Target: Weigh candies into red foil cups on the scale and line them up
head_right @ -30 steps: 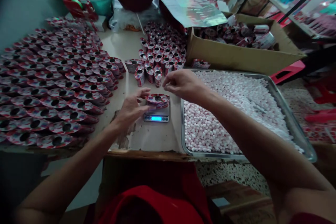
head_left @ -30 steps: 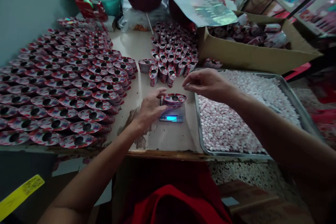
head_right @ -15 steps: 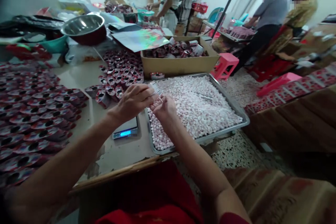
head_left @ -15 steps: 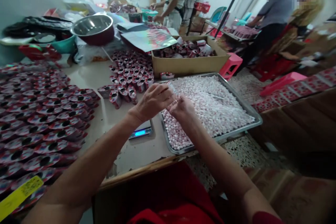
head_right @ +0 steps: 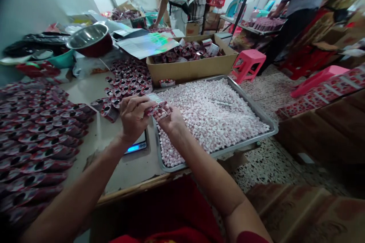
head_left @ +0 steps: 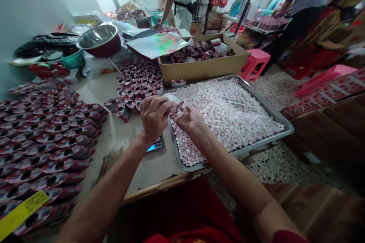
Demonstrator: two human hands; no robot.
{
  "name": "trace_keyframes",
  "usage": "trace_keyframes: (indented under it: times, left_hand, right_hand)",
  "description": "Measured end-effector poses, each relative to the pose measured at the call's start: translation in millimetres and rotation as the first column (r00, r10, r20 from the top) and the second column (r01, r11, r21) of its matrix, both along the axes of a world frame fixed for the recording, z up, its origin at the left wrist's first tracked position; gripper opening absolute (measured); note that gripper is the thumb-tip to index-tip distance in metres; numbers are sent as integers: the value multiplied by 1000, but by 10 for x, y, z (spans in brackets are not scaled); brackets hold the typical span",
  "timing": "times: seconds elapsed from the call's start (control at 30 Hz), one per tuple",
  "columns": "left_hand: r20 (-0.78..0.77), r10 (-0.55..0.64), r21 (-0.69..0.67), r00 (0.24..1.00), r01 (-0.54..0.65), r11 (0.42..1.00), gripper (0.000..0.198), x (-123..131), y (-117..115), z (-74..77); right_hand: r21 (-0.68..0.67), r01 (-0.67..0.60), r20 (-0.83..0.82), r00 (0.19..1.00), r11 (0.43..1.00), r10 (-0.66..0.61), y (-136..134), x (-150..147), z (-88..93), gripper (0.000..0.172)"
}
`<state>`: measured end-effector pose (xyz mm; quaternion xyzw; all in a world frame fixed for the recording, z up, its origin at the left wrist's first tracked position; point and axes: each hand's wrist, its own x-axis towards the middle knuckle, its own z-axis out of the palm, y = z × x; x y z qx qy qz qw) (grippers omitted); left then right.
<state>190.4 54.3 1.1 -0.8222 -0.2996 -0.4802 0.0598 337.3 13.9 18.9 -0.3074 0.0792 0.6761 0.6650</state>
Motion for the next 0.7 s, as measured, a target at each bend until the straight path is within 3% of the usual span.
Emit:
trace_keyframes:
  times: [0.1,0.17,0.23,0.3,0.37,0.43,0.53,0.6,0.67,0.7]
  left_hand:
    - [167,14,-176,986,16,984,20,-97,8,-37]
    - [343,50,-378,938,89,921,26,-211,17,-93]
    - [527,132,-577,839,239,781,42,-378,17,-171]
    - [615,234,-695,753,377,612,56,-586,-4,-255]
    - [603,285,-758,745,425,495,61,-797,-48,-338]
    - [554,295,-806,779,411,427,61,-967,-110,-419]
    - [498,282,-849,820,394,353,60,-1097,-205,-523]
    - [486,256,-856,836,397,329,57,-1127,-253,-558]
    - [471,210,-854,857,384,351,60,-1167,-285,-552]
    - [444,191,-852,875,347,391,64,-1202,-295,-535]
  right_hand:
    - [-95,-23,-11,1000,995,22,-15,-52,62,20]
    - [-134,-56,-9,998,989,55,-46,-73,106,17]
    - [-147,-86,-2,996,985,87,-74,-62,148,15]
    - [-135,-94,9,995,986,96,-81,-11,178,16]
    - [-106,-81,31,996,991,85,-60,59,189,20]
    - [-76,-83,80,993,994,89,-28,101,178,25]
    - [-49,-243,242,938,969,247,4,36,141,25]
    - [-67,-403,378,836,913,397,23,-85,126,21]
    - [-98,-517,488,720,850,494,62,-221,142,20]
    - [-119,-551,527,670,826,522,93,-281,166,21]
